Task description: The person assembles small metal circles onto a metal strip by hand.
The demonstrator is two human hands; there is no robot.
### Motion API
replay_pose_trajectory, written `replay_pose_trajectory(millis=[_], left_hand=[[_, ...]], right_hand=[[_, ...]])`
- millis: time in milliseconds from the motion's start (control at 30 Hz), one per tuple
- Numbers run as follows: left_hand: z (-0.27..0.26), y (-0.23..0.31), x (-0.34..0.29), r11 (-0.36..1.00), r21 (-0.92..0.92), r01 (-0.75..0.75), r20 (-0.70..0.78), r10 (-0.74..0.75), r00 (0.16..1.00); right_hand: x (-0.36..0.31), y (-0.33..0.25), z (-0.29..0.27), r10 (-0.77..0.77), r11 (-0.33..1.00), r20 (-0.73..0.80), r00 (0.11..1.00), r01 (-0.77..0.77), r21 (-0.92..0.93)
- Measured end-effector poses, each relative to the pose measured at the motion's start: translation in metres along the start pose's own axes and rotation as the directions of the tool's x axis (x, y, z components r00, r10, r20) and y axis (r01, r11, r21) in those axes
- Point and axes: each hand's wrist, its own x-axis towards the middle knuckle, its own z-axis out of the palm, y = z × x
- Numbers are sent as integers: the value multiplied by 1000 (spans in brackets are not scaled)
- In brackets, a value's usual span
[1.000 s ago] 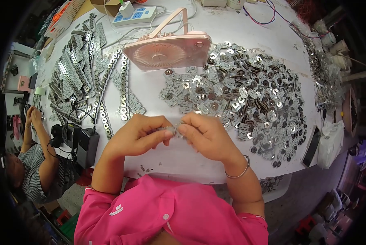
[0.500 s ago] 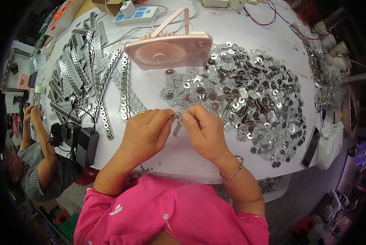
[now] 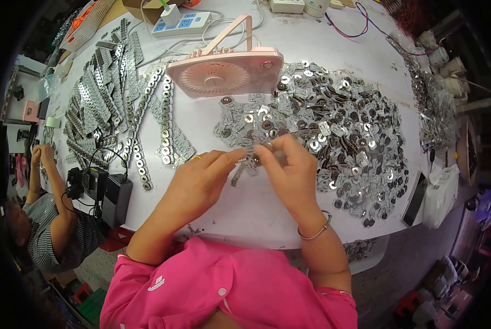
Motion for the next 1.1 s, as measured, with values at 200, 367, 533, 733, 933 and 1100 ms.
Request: replay_pose_trajectory(millis=[200,367,533,733,933,1100], left_hand=[[-18,-8,4,919,-259,296,208,-246,947],[-34,-18,17,840,-402,365,433,-177,884],[-46,-17,1,747,-495,445,332,-311,891],[-19,-26,-5,803,-561,200,164,-129,978],[33,-29,-18,798,-603,25,-215,-192,957],[9,-26,-25,437,-879,191,95,-231,968]], right_hand=[[0,-7,-11,-64,998,243,968,55,45],[10,-11,-22,51,973,443,895,-145,182],[6,-31,7,171,968,270,948,-213,135],[-10,3,-18,91,994,379,921,-59,-95],[-18,-14,-4,116,966,356,927,-23,-256],[-2,-8,1,-129,842,408,904,317,-436]])
